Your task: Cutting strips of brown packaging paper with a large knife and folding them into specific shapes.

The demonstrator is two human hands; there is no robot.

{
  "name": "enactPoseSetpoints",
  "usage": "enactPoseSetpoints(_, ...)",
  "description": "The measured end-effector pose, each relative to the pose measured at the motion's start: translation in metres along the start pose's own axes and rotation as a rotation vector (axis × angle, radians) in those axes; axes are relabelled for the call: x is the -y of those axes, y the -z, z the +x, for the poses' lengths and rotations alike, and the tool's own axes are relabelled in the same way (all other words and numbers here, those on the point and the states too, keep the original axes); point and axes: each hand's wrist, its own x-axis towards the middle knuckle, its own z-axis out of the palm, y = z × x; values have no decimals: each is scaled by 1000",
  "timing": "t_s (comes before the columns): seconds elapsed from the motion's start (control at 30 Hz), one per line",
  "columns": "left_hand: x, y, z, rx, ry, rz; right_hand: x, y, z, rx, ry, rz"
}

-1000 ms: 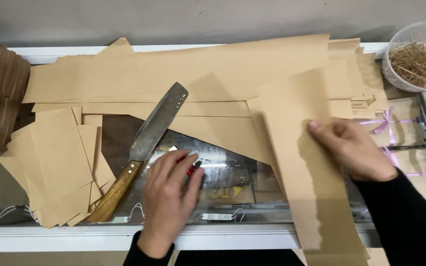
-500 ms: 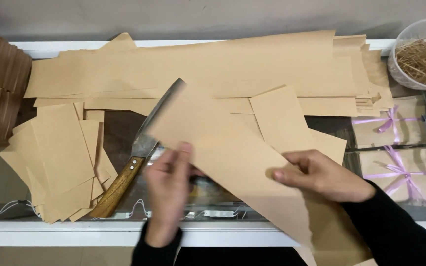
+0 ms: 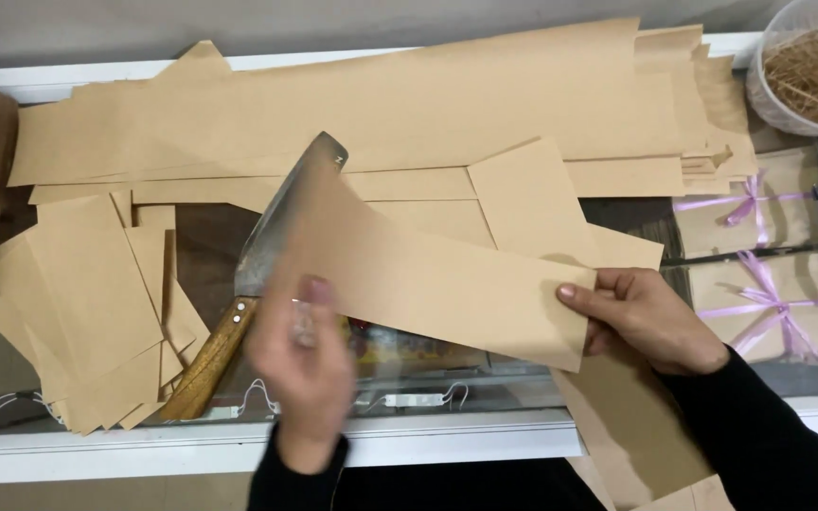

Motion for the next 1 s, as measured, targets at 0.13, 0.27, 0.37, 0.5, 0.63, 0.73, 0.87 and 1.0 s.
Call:
enactPoseSetpoints(0.13,-2,-27,-30,263,-265,-16,3,2,0,87,84,-35)
enactPoseSetpoints(0.27,-8,-50,-55,594,-388,201,13,2,-2,160,-42,-20)
enactPoseSetpoints(0.37,-14,-61,-61,724,-452,294,14,3,1,177,-81,-2)
enactPoseSetpoints(0.5,-15,-69,-65,689,-556,359,8,6,6,213,-94,34)
enactPoseSetpoints(0.63,-11,-76,-72,754,-563,369,16,1,0,189,-106,48)
enactPoseSetpoints(0.73,-10,-78,-73,719,-561,417,12,-1,0,140,-121,88)
enactPoseSetpoints(0.87,-9,-78,-73,729,-552,410,2,-1,2,121,20,-70)
enactPoseSetpoints(1.0,-7,-76,-70,961,-499,560,-2,0,6,74,37,-115)
